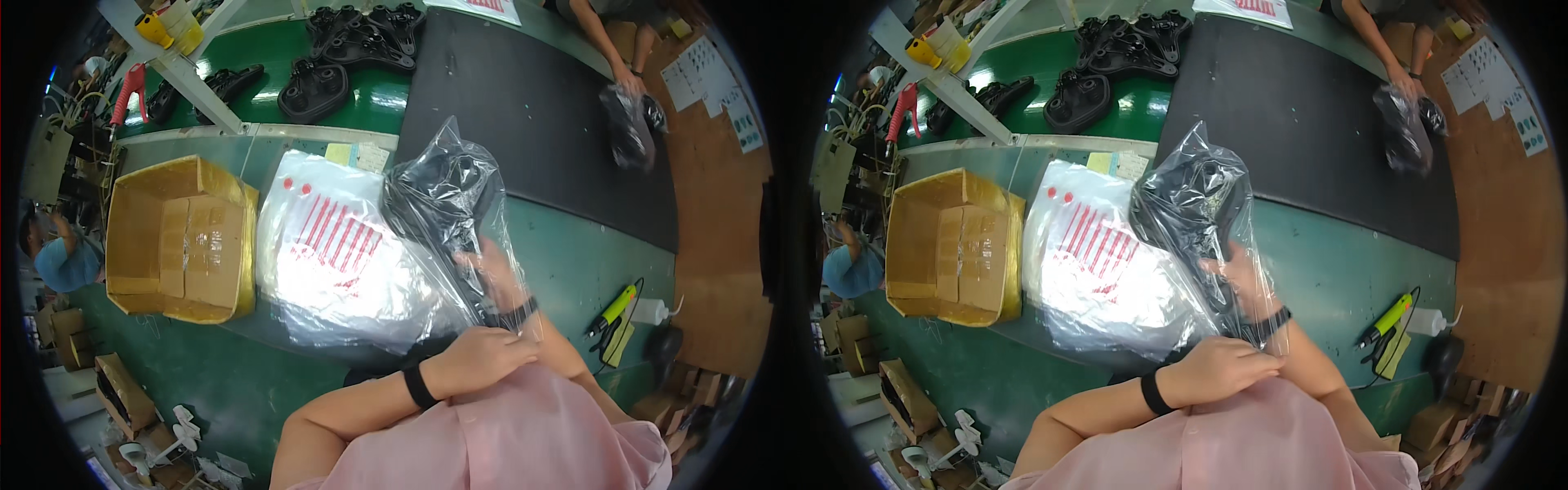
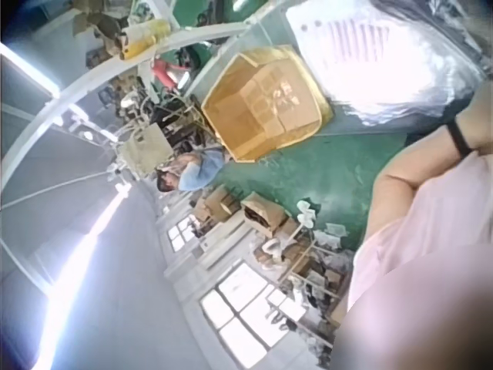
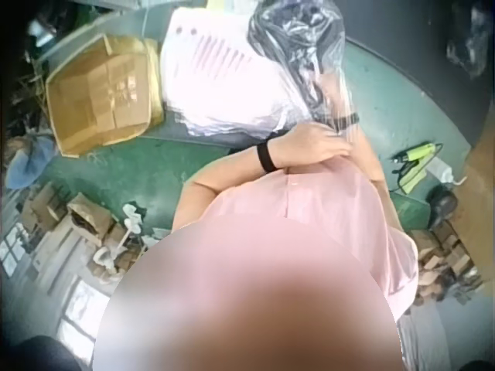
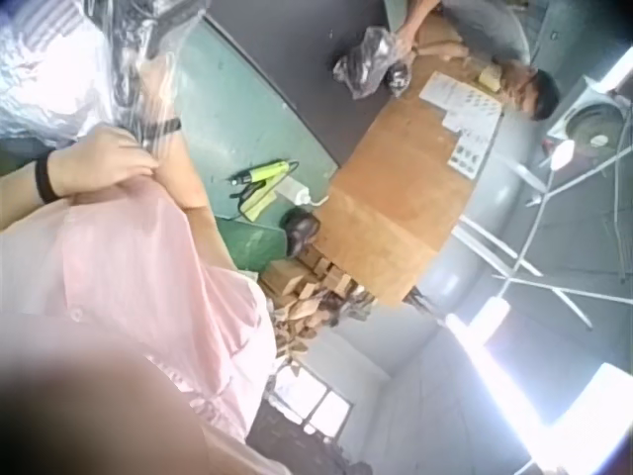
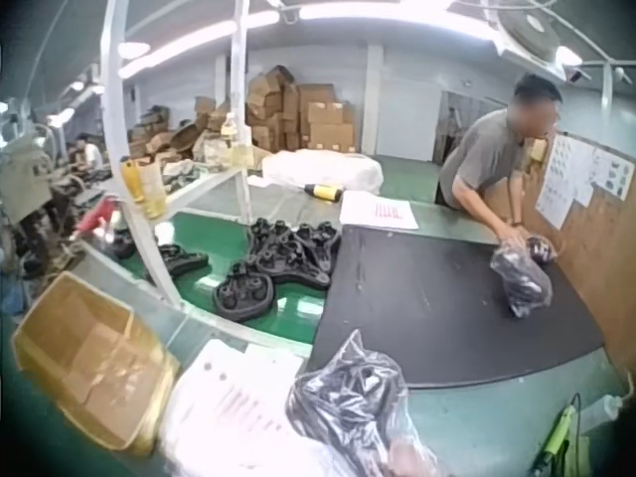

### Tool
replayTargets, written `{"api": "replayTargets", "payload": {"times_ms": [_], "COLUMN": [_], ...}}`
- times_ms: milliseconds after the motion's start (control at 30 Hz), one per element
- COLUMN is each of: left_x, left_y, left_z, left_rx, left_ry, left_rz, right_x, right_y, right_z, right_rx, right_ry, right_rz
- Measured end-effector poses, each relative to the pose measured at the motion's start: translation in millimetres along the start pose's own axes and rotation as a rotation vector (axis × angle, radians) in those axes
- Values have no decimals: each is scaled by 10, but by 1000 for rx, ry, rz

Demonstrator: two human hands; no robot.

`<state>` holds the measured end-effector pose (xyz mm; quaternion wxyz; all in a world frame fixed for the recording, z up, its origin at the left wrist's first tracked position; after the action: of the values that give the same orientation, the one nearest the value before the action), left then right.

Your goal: The person repeatedly picks up black bicycle seats from a pile on a green workbench, places them into clear plastic bags, and sets the packaged items aside. The process involves handling the seats one by one, ensuring they are fully enclosed in the packaging material.

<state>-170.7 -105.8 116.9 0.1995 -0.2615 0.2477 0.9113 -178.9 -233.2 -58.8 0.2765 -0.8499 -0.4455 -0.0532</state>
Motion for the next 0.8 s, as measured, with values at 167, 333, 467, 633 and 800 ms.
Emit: {"api": "replayTargets", "payload": {"times_ms": [167,333,467,633,800], "left_x": [-517,-441,-388,-278,-276], "left_y": [-449,-1499,-1794,-1915,-1935], "left_z": [-899,-1817,-2114,-2254,-2266], "left_rx": [-325,-764,-881,-925,-927], "left_ry": [-176,-66,-77,-116,-131], "left_rz": [171,219,209,216,287], "right_x": [-1096,-2576,-1977,-549,-567], "right_y": [198,1486,3159,4435,4533], "right_z": [-1229,-2026,-2270,-2268,-2331], "right_rx": [-122,-593,-469,-303,-326], "right_ry": [-69,359,-792,-1756,-1848], "right_rz": [167,433,470,519,521]}}
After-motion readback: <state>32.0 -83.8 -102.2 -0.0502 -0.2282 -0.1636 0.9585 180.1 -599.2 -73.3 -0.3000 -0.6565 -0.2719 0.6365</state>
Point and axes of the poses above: each hand's wrist, its own y-axis towards the middle knuckle, its own x-axis out of the palm, z = x × y, the point moved 8 cm from there along y, towards the middle knuckle, and after that the axes turned 15 degrees about -z, right-handed, at the moved point
